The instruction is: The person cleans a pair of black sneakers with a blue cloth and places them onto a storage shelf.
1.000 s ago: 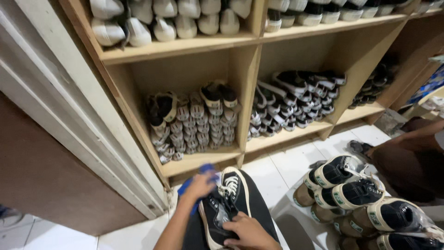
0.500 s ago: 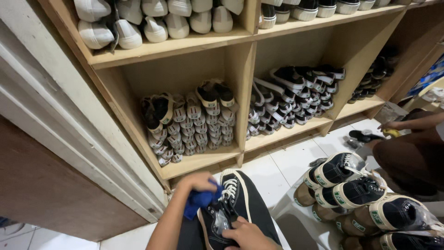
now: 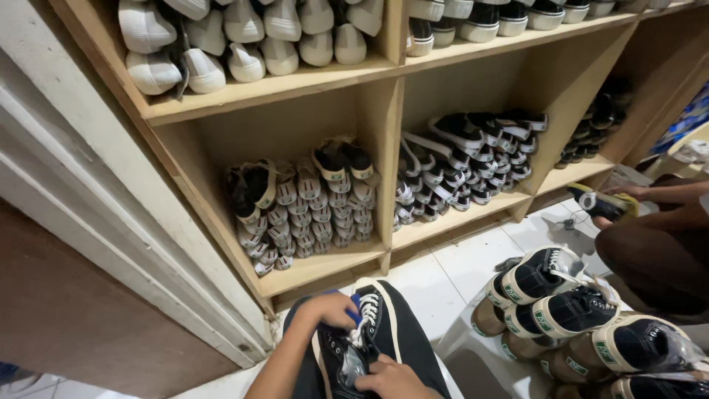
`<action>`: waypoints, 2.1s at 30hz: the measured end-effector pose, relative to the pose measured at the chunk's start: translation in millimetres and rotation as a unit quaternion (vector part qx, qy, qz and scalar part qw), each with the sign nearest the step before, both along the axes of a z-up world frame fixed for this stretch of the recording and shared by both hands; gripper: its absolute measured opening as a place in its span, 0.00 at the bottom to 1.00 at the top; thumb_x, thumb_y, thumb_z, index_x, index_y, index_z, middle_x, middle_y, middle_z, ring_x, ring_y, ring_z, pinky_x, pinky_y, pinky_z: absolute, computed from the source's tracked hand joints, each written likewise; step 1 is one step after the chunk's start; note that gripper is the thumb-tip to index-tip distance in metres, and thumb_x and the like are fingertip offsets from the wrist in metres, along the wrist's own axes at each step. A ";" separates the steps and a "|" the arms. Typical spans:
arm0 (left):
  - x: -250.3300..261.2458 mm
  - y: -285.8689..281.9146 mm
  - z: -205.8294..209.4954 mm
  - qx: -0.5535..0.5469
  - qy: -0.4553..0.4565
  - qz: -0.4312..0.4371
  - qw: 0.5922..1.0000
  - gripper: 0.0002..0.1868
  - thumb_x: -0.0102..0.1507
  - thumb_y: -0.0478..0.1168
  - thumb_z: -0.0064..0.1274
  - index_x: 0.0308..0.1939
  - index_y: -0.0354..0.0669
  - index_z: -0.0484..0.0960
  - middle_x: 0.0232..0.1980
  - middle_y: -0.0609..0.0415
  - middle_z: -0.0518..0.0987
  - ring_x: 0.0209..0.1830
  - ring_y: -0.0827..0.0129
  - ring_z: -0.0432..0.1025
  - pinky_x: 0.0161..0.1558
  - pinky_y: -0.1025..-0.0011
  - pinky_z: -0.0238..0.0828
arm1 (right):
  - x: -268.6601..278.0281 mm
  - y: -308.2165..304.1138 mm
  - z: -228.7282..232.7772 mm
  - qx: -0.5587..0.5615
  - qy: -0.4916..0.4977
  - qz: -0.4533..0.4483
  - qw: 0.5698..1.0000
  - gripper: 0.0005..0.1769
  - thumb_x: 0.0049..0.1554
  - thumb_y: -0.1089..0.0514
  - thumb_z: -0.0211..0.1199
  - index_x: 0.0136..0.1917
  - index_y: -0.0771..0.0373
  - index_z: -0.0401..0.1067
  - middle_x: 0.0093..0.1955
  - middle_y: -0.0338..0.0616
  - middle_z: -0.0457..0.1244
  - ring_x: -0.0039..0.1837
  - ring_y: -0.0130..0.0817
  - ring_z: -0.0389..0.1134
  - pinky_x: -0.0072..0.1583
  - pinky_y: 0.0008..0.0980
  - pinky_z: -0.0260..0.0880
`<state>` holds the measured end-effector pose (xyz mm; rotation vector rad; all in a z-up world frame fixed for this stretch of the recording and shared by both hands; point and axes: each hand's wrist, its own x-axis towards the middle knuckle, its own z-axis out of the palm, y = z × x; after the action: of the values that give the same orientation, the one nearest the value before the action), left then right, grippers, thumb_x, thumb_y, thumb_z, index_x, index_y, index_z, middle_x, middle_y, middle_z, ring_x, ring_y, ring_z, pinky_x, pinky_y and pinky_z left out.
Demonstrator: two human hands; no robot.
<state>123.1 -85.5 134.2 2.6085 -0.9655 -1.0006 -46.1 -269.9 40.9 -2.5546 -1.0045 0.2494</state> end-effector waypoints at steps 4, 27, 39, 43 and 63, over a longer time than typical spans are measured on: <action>18.1 -2.9 -20.9 -0.011 -0.044 0.067 0.997 0.16 0.57 0.49 0.50 0.46 0.61 0.88 0.42 0.57 0.83 0.43 0.61 0.72 0.42 0.63 0.71 | 4.5 -5.4 -2.2 -0.004 0.040 -0.005 0.999 0.09 0.59 0.52 0.58 0.54 0.45 0.69 0.42 0.43 0.58 0.57 0.44 0.60 0.43 0.45 0.64; -44.3 50.6 9.6 0.067 -0.058 0.046 0.995 0.19 0.56 0.49 0.52 0.50 0.64 0.85 0.54 0.52 0.82 0.56 0.52 0.74 0.58 0.63 0.70 | 5.5 -9.5 -32.8 0.099 -0.051 0.034 0.993 0.11 0.71 0.49 0.50 0.55 0.45 0.74 0.42 0.38 0.53 0.49 0.38 0.56 0.45 0.30 0.62; 8.2 -11.8 -48.7 0.041 -0.168 -0.013 0.985 0.15 0.55 0.48 0.53 0.41 0.51 0.86 0.44 0.43 0.84 0.50 0.42 0.74 0.56 0.57 0.71 | 10.8 -18.1 -29.0 0.090 -0.046 0.059 0.993 0.11 0.70 0.49 0.51 0.55 0.51 0.73 0.41 0.39 0.55 0.48 0.42 0.58 0.42 0.34 0.63; -8.3 0.2 -47.4 -0.025 -0.079 -0.115 0.990 0.05 0.49 0.39 0.49 0.25 0.44 0.78 0.25 0.48 0.74 0.30 0.54 0.68 0.36 0.58 0.67 | 3.7 -14.9 11.1 0.014 0.061 0.038 0.997 0.10 0.66 0.50 0.53 0.59 0.43 0.72 0.46 0.40 0.57 0.59 0.41 0.59 0.44 0.41 0.66; 34.0 33.4 -30.4 -0.259 -0.019 -0.030 0.965 0.19 0.55 0.44 0.58 0.49 0.44 0.88 0.50 0.53 0.87 0.48 0.65 0.79 0.54 0.68 0.72 | -12.3 -5.9 57.4 0.041 0.053 0.009 0.998 0.10 0.59 0.45 0.66 0.48 0.49 0.72 0.45 0.42 0.63 0.53 0.47 0.64 0.48 0.47 0.64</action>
<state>157.1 -52.1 103.8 2.1781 -1.1395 -0.6043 -58.4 -275.7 98.3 -2.4318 -0.9777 0.3383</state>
